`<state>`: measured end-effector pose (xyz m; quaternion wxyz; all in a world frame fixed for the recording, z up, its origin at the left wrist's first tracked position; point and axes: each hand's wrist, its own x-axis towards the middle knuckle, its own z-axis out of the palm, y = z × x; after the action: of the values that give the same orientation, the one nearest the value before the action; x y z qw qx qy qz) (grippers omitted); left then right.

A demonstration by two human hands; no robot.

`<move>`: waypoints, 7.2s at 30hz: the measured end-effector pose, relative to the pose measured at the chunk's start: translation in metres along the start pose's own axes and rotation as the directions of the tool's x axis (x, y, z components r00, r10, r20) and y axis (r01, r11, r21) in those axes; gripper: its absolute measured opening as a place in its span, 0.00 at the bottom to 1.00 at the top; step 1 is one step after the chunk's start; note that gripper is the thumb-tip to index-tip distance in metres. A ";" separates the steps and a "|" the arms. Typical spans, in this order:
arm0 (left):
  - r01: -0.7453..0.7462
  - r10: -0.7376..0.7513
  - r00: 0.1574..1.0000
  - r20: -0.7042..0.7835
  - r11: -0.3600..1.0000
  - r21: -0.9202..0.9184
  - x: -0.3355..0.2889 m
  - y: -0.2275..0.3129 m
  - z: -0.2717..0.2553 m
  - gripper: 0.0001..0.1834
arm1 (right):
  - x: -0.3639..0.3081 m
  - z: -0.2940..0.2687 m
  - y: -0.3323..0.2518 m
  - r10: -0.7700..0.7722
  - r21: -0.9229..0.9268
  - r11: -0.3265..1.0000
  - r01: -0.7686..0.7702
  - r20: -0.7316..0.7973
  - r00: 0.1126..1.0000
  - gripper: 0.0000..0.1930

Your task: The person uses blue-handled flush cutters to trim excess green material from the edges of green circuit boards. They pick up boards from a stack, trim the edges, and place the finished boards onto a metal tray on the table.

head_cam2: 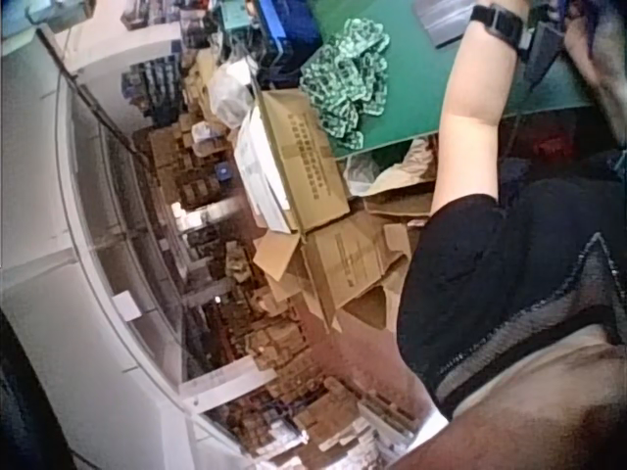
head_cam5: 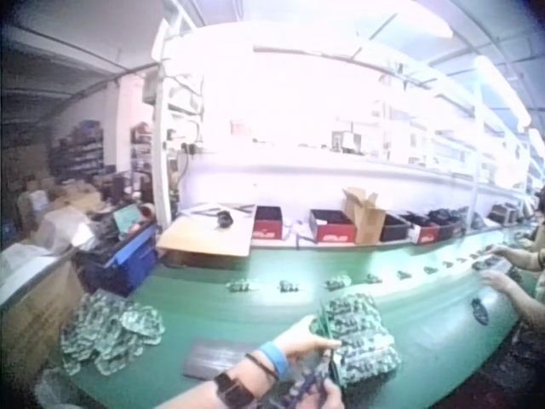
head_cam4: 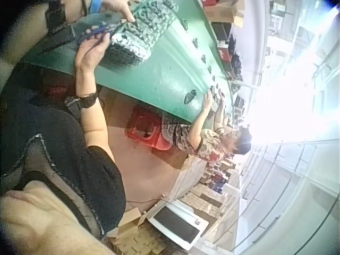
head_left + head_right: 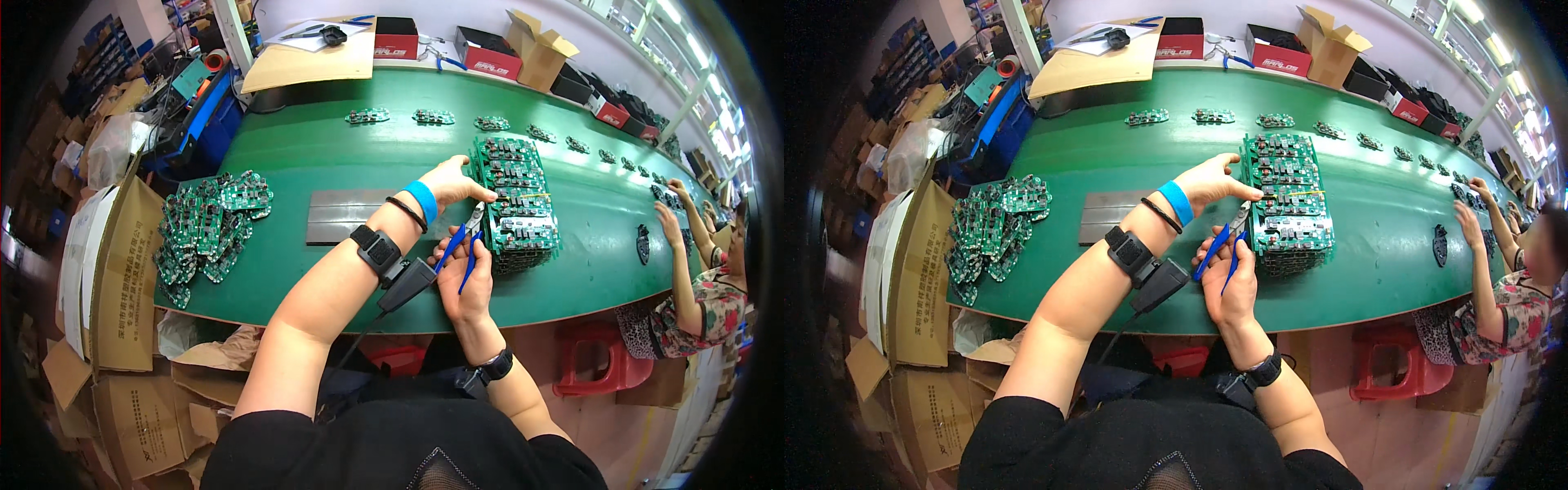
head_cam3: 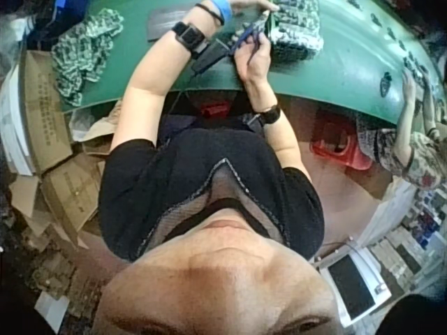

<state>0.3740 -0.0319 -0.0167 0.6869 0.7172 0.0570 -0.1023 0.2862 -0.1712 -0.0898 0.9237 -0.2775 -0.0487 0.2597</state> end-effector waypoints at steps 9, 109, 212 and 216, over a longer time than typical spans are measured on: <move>0.012 0.082 0.951 -0.297 0.953 0.301 -0.010 0.001 0.013 0.52 | -0.022 0.009 0.000 -0.059 -0.246 0.967 0.059 0.006 0.998 0.23; -0.183 -0.157 0.285 -0.946 0.959 -0.214 0.101 -0.097 -0.305 0.16 | -0.013 -0.002 -0.031 0.161 -0.521 0.848 -0.092 0.087 0.983 0.27; -0.070 0.058 0.997 -0.044 0.934 -0.350 -0.069 -0.012 0.053 0.34 | 0.020 0.065 -0.108 -0.309 -0.642 -0.766 0.036 0.416 0.855 0.28; -0.141 0.100 0.987 -0.128 0.920 -0.365 -0.068 -0.018 0.058 0.34 | 0.025 0.068 -0.115 -0.320 -0.711 -0.703 0.008 0.327 0.889 0.29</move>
<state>0.3002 -0.0851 -0.0215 0.8116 0.5802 0.0677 -0.0087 0.3442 -0.2070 0.0282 0.1586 -0.9442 -0.2315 -0.1723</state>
